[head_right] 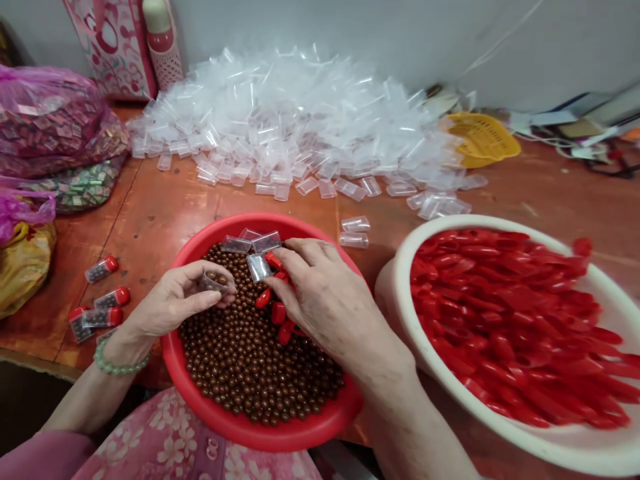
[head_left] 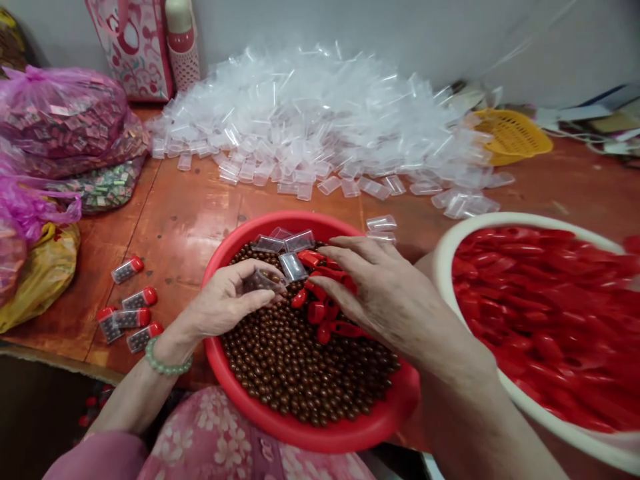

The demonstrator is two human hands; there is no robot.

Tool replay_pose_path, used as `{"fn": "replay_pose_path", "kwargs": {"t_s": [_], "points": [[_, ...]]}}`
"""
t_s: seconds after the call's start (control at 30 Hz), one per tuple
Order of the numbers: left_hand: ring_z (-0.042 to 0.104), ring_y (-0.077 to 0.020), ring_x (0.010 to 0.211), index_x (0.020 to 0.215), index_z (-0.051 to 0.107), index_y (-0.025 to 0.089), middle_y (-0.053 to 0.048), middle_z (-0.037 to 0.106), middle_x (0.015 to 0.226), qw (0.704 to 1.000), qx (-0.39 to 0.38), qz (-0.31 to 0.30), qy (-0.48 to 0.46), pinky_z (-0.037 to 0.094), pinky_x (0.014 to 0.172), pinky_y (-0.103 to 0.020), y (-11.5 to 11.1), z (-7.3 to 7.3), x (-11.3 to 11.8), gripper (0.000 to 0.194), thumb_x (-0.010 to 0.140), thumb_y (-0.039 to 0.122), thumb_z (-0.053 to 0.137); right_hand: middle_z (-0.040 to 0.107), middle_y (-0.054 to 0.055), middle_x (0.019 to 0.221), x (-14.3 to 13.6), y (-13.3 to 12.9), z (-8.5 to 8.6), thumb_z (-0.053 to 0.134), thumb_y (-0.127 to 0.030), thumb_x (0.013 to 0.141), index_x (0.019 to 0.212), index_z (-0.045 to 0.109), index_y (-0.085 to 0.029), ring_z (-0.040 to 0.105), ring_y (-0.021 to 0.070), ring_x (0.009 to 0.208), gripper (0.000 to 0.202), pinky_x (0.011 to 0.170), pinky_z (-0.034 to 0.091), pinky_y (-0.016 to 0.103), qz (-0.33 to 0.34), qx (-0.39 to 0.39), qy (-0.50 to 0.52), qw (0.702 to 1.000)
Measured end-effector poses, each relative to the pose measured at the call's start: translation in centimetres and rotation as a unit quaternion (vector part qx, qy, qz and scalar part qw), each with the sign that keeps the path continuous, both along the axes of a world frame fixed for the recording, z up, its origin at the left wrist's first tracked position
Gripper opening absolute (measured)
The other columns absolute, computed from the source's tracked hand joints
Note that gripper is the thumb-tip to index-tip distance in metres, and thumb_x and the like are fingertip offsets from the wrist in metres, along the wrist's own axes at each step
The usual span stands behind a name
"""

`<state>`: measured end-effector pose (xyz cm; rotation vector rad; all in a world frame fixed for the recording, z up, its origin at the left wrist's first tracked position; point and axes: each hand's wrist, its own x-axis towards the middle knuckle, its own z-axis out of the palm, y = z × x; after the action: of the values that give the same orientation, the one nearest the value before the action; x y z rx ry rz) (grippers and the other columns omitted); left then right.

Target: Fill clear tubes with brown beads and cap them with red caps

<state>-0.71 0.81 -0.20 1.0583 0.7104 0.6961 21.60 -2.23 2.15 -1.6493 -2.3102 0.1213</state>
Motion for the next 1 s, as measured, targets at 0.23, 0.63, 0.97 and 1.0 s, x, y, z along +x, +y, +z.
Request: {"fn": "replay_pose_path", "kwargs": {"t_s": [0.23,0.63,0.97,1.0], "points": [[0.064,-0.0152,0.086,0.103,0.063,0.015,-0.006,0.069,0.095,1.000,-0.023,-0.006,-0.003,0.049,0.085,-0.031,-0.3,0.2,-0.4,0.026,0.080,0.026,0.069,0.068,0.009,0.110,-1.5,0.4,0.4,0.057,-0.020,0.091,0.111,0.064,-0.023,0.063,0.0252,0.105,0.022,0.090,0.053,0.044,0.072,0.025,0.157,0.985],[0.061,-0.0140,0.085,0.098,0.064,0.016,-0.004,0.066,0.095,0.999,0.026,-0.004,0.024,0.046,0.086,-0.029,-0.4,0.5,-0.5,0.021,0.079,0.022,0.068,0.072,0.006,0.088,-3.2,1.3,-0.8,0.059,-0.013,0.088,0.094,0.067,-0.020,0.068,0.0178,0.082,0.012,0.075,0.056,0.032,0.087,0.056,0.264,0.959],[0.058,-0.0129,0.082,0.099,0.062,0.017,-0.001,0.064,0.089,1.000,-0.002,-0.019,0.022,0.044,0.080,-0.027,-0.6,-0.1,-0.2,0.023,0.077,0.021,0.069,0.063,0.002,0.084,-3.3,0.8,0.8,0.051,-0.004,0.082,0.098,0.060,-0.023,0.061,0.0154,0.077,0.026,0.067,0.051,0.028,0.150,-0.027,0.310,0.939],[0.058,-0.0129,0.081,0.099,0.063,0.017,-0.001,0.064,0.088,0.999,-0.004,-0.027,0.021,0.043,0.080,-0.027,-0.6,-0.2,-0.2,0.024,0.076,0.021,0.070,0.062,0.002,0.083,-3.4,0.9,1.0,0.052,-0.005,0.080,0.098,0.059,-0.023,0.060,0.0152,0.076,0.026,0.066,0.050,0.027,0.154,-0.043,0.307,0.938]]}}
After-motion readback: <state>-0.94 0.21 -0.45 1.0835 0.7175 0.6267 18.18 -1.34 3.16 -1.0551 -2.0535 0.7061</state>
